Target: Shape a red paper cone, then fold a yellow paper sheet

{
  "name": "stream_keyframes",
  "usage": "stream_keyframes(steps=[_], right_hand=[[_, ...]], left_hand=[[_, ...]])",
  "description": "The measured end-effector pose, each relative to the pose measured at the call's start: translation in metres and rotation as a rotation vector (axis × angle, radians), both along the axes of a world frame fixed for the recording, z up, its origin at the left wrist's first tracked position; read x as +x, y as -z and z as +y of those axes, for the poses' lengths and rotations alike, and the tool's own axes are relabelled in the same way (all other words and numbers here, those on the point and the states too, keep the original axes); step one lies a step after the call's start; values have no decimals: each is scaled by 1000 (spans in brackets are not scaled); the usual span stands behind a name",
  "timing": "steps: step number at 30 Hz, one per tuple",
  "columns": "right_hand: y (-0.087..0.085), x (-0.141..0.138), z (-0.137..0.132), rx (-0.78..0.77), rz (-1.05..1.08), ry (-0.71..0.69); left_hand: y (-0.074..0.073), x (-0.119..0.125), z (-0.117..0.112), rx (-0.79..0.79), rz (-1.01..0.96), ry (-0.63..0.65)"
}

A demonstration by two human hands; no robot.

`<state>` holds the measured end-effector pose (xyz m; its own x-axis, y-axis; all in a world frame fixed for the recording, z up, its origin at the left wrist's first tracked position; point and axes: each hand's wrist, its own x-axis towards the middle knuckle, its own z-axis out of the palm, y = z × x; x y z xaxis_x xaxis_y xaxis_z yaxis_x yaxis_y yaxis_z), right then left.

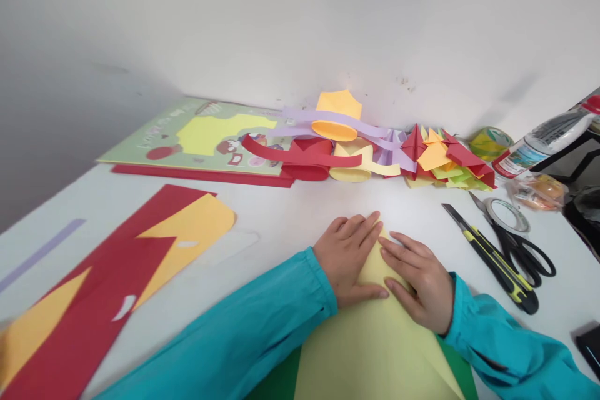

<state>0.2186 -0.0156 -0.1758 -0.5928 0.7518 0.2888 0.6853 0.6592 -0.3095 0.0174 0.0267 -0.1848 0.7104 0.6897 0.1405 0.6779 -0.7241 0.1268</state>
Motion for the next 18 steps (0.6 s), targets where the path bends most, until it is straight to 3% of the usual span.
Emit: stream_keyframes(steps=[18], right_hand=[[0,-1,1,-1,34,-5]], left_hand=[[-1,0,0,9,7,-1]])
